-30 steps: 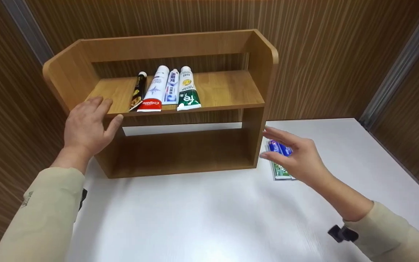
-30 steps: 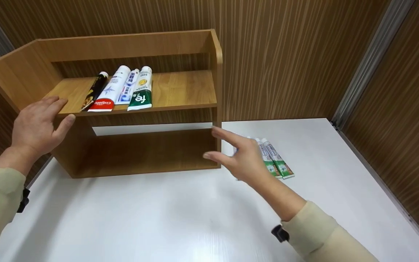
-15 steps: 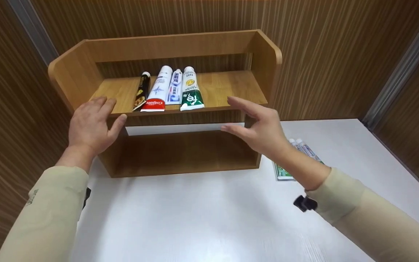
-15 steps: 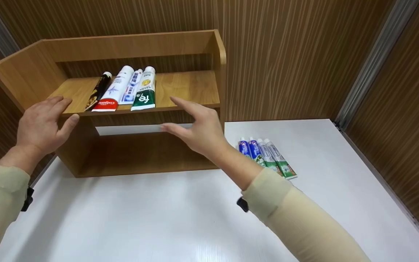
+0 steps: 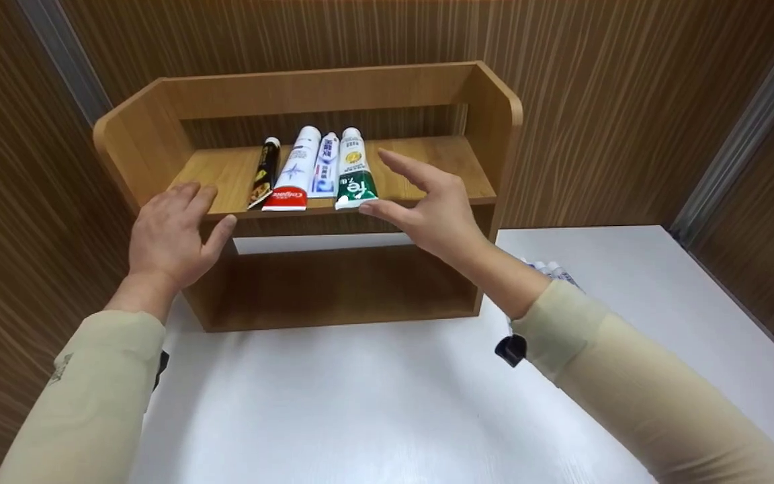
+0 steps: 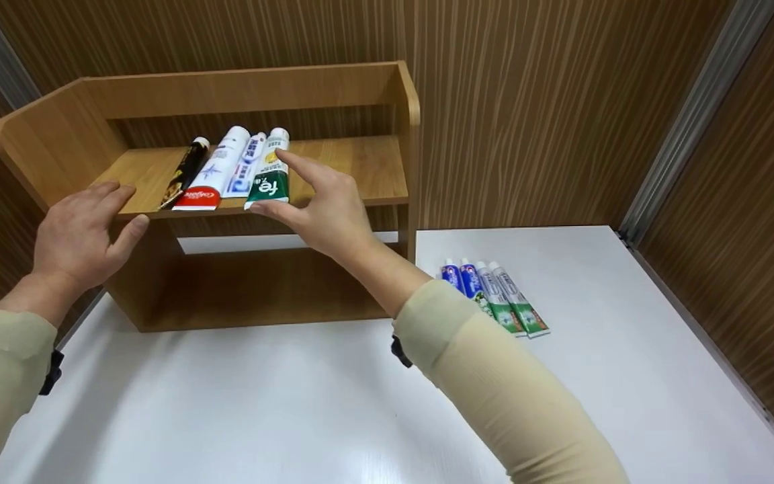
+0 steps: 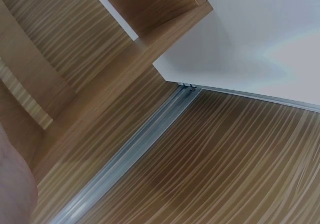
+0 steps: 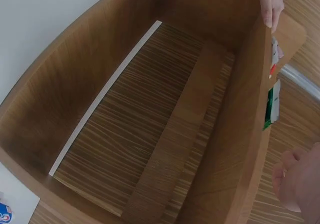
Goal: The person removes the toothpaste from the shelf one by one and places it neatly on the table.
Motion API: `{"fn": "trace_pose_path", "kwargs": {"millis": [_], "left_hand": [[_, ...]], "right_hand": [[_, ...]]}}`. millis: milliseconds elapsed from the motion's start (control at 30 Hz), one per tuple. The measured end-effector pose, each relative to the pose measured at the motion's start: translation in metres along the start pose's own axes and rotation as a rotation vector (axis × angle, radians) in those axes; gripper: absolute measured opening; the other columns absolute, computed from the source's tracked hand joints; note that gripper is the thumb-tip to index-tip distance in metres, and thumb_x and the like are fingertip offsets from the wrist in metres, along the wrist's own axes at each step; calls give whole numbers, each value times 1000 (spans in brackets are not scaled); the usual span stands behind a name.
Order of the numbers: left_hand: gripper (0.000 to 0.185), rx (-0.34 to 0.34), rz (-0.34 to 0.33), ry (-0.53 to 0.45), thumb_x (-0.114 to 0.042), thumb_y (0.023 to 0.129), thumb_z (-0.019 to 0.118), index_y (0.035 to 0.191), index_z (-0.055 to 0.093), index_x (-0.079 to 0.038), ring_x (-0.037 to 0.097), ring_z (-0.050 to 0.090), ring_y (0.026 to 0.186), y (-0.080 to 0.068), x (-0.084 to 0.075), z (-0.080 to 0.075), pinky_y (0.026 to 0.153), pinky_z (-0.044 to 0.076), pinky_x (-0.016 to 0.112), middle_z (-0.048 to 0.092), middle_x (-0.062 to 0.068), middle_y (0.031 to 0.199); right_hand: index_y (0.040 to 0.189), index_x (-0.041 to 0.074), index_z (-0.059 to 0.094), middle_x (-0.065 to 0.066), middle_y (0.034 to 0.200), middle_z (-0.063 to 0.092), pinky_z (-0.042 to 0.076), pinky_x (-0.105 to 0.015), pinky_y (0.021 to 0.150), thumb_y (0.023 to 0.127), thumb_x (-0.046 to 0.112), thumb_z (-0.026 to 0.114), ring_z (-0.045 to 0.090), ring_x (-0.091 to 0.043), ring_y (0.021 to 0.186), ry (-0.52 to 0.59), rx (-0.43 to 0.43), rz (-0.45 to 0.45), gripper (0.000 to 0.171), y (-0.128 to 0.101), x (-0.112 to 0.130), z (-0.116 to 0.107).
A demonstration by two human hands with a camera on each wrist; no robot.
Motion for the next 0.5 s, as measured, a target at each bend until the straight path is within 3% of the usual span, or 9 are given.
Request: {"fn": "trace_pose_path", "kwargs": {"millis": [500], "left_hand": [[72, 6, -3, 11, -61, 108, 42, 155, 51, -6, 43, 40, 150, 0, 0, 0, 126, 27, 59, 46, 24, 160]], "right_hand": [[159, 26, 52, 6, 161, 51, 47, -26, 113, 87, 45, 87, 44, -16, 149, -105, 86, 158, 82, 22, -11, 24]]}}
Point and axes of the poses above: each hand's wrist, its own y-axis towards the middle knuckle, its own z-axis out of the palm, x = y × z, the point moved 1 cm from there along y, towards the middle knuckle
